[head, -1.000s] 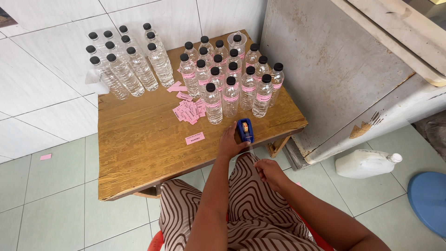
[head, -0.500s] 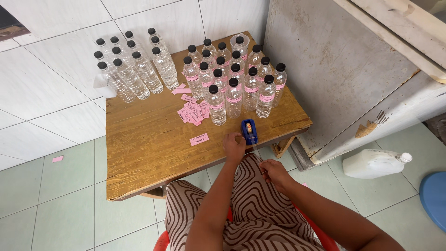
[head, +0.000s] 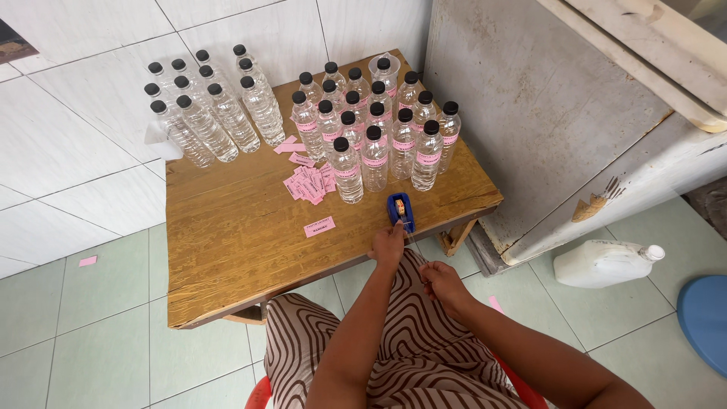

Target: The person picks up pink labels from a table, peels off the backing, and adheres them to clear plastic bottles.

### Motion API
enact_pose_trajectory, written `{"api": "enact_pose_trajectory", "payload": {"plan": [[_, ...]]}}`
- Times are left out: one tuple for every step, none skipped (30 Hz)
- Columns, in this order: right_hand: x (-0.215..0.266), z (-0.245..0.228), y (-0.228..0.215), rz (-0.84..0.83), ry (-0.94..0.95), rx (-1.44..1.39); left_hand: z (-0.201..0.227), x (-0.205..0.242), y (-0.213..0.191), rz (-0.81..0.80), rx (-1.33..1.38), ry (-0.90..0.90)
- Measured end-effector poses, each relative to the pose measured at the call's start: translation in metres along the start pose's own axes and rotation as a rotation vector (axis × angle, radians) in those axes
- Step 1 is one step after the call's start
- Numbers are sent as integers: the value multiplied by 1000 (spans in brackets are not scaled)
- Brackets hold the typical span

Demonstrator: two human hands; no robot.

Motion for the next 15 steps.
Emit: {"api": "enact_pose_trajectory", "payload": {"plan": [[-2,2,1,-2,1,-1,5,3,-4,1,-2,-1],[-4,3,2,-1,-13,6,10,7,-6,-18,24,-20],[-6,4,3,0,-28,13,14,11,-8,-38,51,-38],[-5,3,3,1,-28,12,23,20,-14,-40,50,-38],[-4,2,4,0,-42,11,34,29,-18,-65,90,-10],[-3,0,5,-1,-56,11,46,38,-22,-91,131,18],[-2,0,5,1,-56,10,48,41,-25,-92,130,18],[-1,-1,5,5,-61,9,51,44,-27,-98,131,9],[-1,-2,5,8,-65,7,54,46,-29,-104,132,0],[-1,-1,4,9,-63,5,39,31,-19,-105,130,-1],[-2,0,3,8,-68,6,24,16,-12,-92,91,-8],[-2,0,3,5,-73,8,9,1,-4,-78,54,-15],[-3,1,2,5,-72,8,21,12,-11,-78,53,-16],[-4,2,2,6,-76,11,35,24,-18,-82,100,2],[-4,3,2,8,-79,14,48,36,-25,-86,147,19]]}}
Point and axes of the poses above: each hand's wrist, its own x-axis away from the middle knuckle, its own y-axis out of the palm, z = x × y, the point moved 8 cm from there along -x, towards the middle knuckle, and after that the axes turned 4 degrees about -z, right-handed, at the moved point
